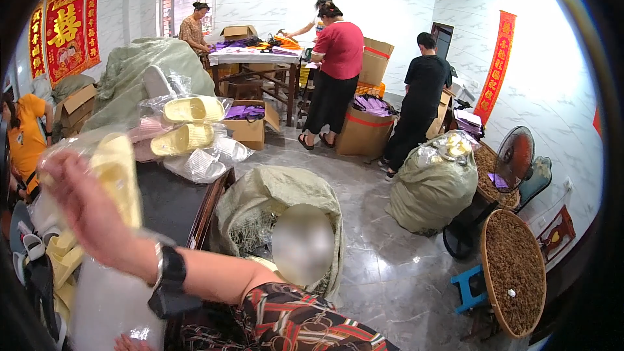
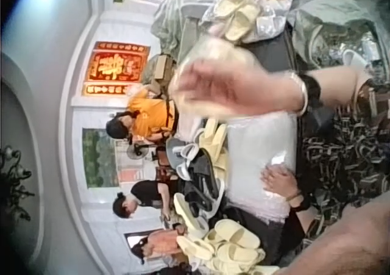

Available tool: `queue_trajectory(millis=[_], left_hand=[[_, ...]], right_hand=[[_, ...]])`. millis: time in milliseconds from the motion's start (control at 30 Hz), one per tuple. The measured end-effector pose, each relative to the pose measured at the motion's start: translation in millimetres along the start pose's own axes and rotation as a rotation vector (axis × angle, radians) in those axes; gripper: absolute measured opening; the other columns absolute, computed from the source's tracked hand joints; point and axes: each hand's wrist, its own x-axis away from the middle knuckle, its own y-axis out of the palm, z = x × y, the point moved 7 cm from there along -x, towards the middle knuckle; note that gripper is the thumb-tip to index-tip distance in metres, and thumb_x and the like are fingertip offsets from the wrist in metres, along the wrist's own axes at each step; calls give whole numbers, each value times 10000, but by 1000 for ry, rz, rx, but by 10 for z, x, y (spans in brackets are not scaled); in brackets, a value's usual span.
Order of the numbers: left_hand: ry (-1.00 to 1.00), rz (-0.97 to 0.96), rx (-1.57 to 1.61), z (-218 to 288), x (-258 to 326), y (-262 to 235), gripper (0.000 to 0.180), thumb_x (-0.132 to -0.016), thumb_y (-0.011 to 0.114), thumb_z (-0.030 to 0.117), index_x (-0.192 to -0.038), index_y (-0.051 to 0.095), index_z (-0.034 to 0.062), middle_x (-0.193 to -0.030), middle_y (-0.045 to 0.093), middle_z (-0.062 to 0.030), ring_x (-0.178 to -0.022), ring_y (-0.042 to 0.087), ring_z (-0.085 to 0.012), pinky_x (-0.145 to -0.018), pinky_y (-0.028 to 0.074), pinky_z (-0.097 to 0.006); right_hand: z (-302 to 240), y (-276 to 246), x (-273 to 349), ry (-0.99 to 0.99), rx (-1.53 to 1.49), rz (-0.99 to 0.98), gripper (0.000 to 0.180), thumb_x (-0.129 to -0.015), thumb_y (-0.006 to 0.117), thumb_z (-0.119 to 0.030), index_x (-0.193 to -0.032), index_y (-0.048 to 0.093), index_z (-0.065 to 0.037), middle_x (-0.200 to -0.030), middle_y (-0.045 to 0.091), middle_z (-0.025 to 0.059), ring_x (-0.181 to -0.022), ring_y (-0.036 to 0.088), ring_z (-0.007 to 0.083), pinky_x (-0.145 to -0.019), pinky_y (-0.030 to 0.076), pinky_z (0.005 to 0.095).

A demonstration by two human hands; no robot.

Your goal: Packing yellow and white slides into plastic bags and placing them in a large sack.

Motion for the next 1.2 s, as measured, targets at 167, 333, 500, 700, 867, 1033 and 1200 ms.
queue_trajectory(millis=[167,333,500,700,867,1033,1200], left_hand=[[63,14,1,179,-144,-116,612,-962,489,472,-1474,414,146,-1508,424,-137,-1372,396,-387,-999,340,-692],[24,46,-156,90,-19,203,640,-945,507,510,-1462,426,143,-1508,431,-116,-1382,391,-353,-995,367,-668],[86,209,-299,256,68,166,635,-936,528,483,-1454,434,129,-1494,440,-123,-1364,411,-345,-997,377,-650],[159,399,-482,527,62,232,629,-926,553,451,-1444,444,112,-1477,452,-131,-1341,434,-336,-999,391,-628],[239,570,-620,883,-14,277,624,-917,574,424,-1435,453,98,-1463,462,-138,-1323,453,-328,-1001,402,-610],[328,738,-746,1362,-105,340,620,-908,594,397,-1426,461,84,-1449,472,-145,-1304,472,-320,-1003,413,-592],[419,890,-888,1763,-153,380,616,-899,615,370,-1418,469,70,-1436,481,-151,-1286,491,-312,-1005,424,-573]], right_hand=[[1206,55,730,466,80,221,471,-1058,381,-434,-1369,460,-89,-1266,538,9,-1244,478,122,-1079,340,292],[1844,-257,1817,1079,35,442,588,-1006,485,-417,-1480,382,-86,-1446,472,129,-1293,468,190,-1014,389,294],[1661,-59,1891,1271,72,389,755,-990,430,-503,-1563,154,-97,-1616,181,119,-1461,254,274,-1111,277,307],[1757,41,1798,1096,531,-20,758,-1006,402,-386,-1577,-14,-110,-1633,59,188,-1487,174,330,-1151,237,397],[2061,-249,2007,1360,302,-93,673,-1009,421,-426,-1531,190,-70,-1508,341,209,-1389,345,313,-1120,323,446],[2229,-18,1704,1147,167,263,564,-1011,407,-478,-1395,443,-65,-1333,528,125,-1154,558,241,-914,492,428],[2341,489,1742,1119,48,53,491,-1011,452,-392,-1371,507,-61,-1253,609,88,-1049,611,184,-856,508,360]])
